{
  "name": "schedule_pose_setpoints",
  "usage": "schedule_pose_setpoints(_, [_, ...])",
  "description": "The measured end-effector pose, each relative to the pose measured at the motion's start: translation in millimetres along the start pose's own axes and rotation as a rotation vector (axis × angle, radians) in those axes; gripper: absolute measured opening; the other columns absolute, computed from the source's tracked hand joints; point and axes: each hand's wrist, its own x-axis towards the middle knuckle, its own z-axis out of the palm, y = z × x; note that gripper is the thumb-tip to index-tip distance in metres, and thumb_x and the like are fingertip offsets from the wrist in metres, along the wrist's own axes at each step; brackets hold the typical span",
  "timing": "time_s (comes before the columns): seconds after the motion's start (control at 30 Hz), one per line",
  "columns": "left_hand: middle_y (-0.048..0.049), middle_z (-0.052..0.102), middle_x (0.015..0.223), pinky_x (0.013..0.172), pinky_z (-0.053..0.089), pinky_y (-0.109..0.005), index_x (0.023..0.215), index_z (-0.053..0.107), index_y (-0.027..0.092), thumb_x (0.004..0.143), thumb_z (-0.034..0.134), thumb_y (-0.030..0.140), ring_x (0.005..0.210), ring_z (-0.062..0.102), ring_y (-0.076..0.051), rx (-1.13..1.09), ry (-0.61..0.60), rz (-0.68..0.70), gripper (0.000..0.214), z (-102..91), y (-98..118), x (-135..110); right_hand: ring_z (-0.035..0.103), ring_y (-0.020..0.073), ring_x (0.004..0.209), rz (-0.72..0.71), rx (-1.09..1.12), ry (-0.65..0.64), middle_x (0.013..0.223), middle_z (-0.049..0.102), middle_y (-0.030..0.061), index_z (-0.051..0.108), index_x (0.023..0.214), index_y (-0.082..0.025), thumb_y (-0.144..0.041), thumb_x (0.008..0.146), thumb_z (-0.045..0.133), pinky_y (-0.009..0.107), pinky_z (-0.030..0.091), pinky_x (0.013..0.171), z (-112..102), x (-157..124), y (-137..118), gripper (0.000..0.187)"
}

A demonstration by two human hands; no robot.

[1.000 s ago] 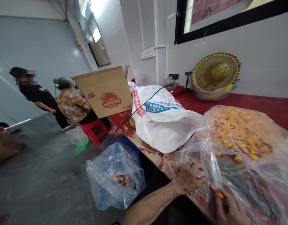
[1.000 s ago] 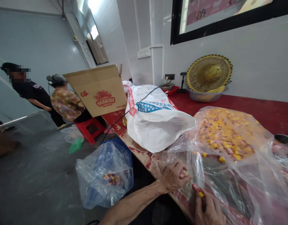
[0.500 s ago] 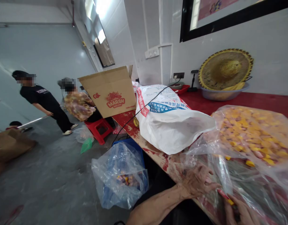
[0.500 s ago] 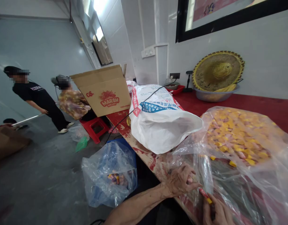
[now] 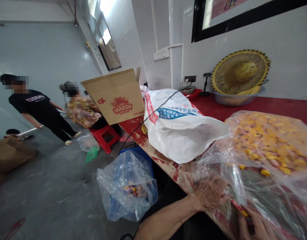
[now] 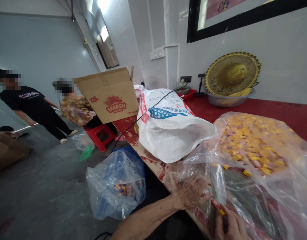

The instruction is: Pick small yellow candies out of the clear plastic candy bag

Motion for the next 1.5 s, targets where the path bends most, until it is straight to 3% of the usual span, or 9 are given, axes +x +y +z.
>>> schedule_pose_setpoints(0.1, [-0.012, 0.078, 0.115, 0.094, 0.067, -0.045, 0.121, 0.073, 0.02, 0.093, 0.081, 0.047, 0.107, 0.077, -0.033, -0.03, 0.008, 0.022, 0.04, 3.7, -3.8, 1.0, 0.071, 0.0321, 0.084, -0.007, 0.002, -0.01, 0.106, 0.076, 0.0152, 0.071, 0.112, -0.018, -0.072, 0.113, 0.026, 0.041, 0.043, 0.063, -1.2, 2.8, -2.4, 0.07])
schedule_pose_setpoints(0.27, [-0.0087, 0.077, 0.102, 0.084, 0.068, -0.044, 0.109, 0.076, 0.023, 0.086, 0.084, 0.065, 0.095, 0.077, -0.033, -0.147, -0.022, -0.084, 0.048, 11.6, -15.1, -0.9, 0.07, 0.0317, 0.083, 0.018, 0.018, -0.005, 0.103, 0.076, 0.0142, 0.071, 0.109, -0.019, -0.076, 0.112, 0.026, 0.041, 0.043, 0.063, -1.2, 3.8, -1.6, 0.072])
schedule_pose_setpoints(0.43, [-0.0124, 0.074, 0.108, 0.095, 0.068, -0.045, 0.113, 0.073, 0.019, 0.087, 0.083, 0.059, 0.107, 0.074, -0.034, -0.227, 0.078, -0.085, 0.048, 12.5, -18.0, -2.0, 0.07, 0.0321, 0.084, 0.032, 0.019, -0.021, 0.107, 0.075, 0.0142, 0.072, 0.112, -0.02, -0.069, 0.113, 0.031, 0.042, 0.043, 0.064, 1.7, -0.9, 1.3, 0.063])
schedule_pose_setpoints(0.6, [-0.0103, 0.073, 0.115, 0.095, 0.067, -0.044, 0.114, 0.074, 0.022, 0.087, 0.083, 0.055, 0.11, 0.072, -0.033, -0.144, 0.003, -0.066, 0.043, 8.4, -11.1, 0.9, 0.069, 0.0312, 0.08, -0.021, -0.008, 0.017, 0.104, 0.075, 0.0146, 0.071, 0.112, -0.018, -0.068, 0.113, 0.029, 0.042, 0.044, 0.062, -0.6, 1.5, 1.1, 0.065])
schedule_pose_setpoints(0.77, [-0.0098, 0.073, 0.112, 0.088, 0.07, -0.043, 0.111, 0.073, 0.023, 0.086, 0.086, 0.046, 0.106, 0.074, -0.032, -0.176, 0.031, -0.104, 0.036, 2.8, -8.4, -1.7, 0.07, 0.0296, 0.079, -0.066, -0.017, 0.02, 0.101, 0.075, 0.013, 0.069, 0.11, -0.018, -0.07, 0.116, 0.024, 0.04, 0.044, 0.061, -7.9, 8.8, -7.0, 0.069])
schedule_pose_setpoints(0.97, [-0.0103, 0.073, 0.127, 0.1, 0.068, -0.042, 0.114, 0.072, 0.024, 0.086, 0.087, 0.037, 0.116, 0.073, -0.031, -0.197, -0.011, -0.116, 0.034, -2.6, -3.0, -0.6, 0.071, 0.0289, 0.079, -0.084, -0.031, 0.027, 0.1, 0.076, 0.0128, 0.069, 0.111, -0.017, -0.067, 0.117, 0.027, 0.039, 0.044, 0.059, -9.8, 11.2, -10.9, 0.066])
schedule_pose_setpoints(1.13, [-0.0105, 0.072, 0.13, 0.104, 0.068, -0.046, 0.123, 0.07, 0.024, 0.088, 0.087, 0.038, 0.118, 0.073, -0.032, -0.279, -0.045, -0.176, 0.042, -3.2, -2.5, 0.4, 0.069, 0.0268, 0.073, -0.108, -0.065, 0.05, 0.099, 0.075, 0.0129, 0.069, 0.111, -0.015, -0.065, 0.118, 0.026, 0.037, 0.046, 0.056, -10.4, 11.8, -8.0, 0.066])
schedule_pose_setpoints(1.3, [-0.0145, 0.071, 0.125, 0.095, 0.07, -0.038, 0.121, 0.071, 0.019, 0.09, 0.087, 0.044, 0.107, 0.074, -0.029, -0.311, 0.08, -0.155, 0.044, 0.4, -8.2, -2.5, 0.069, 0.0307, 0.077, -0.112, -0.064, 0.037, 0.103, 0.075, 0.015, 0.07, 0.111, -0.016, -0.061, 0.116, 0.027, 0.04, 0.045, 0.059, -4.7, 5.9, -3.0, 0.062])
schedule_pose_setpoints(1.5, [-0.0133, 0.071, 0.126, 0.104, 0.067, -0.051, 0.132, 0.07, 0.023, 0.088, 0.085, 0.051, 0.117, 0.07, -0.035, -0.293, -0.029, -0.115, 0.054, 4.8, -12.8, 0.4, 0.07, 0.0304, 0.081, -0.07, -0.003, -0.011, 0.106, 0.075, 0.015, 0.071, 0.116, -0.016, -0.062, 0.114, 0.033, 0.04, 0.045, 0.062, -1.5, 0.3, 6.0, 0.059])
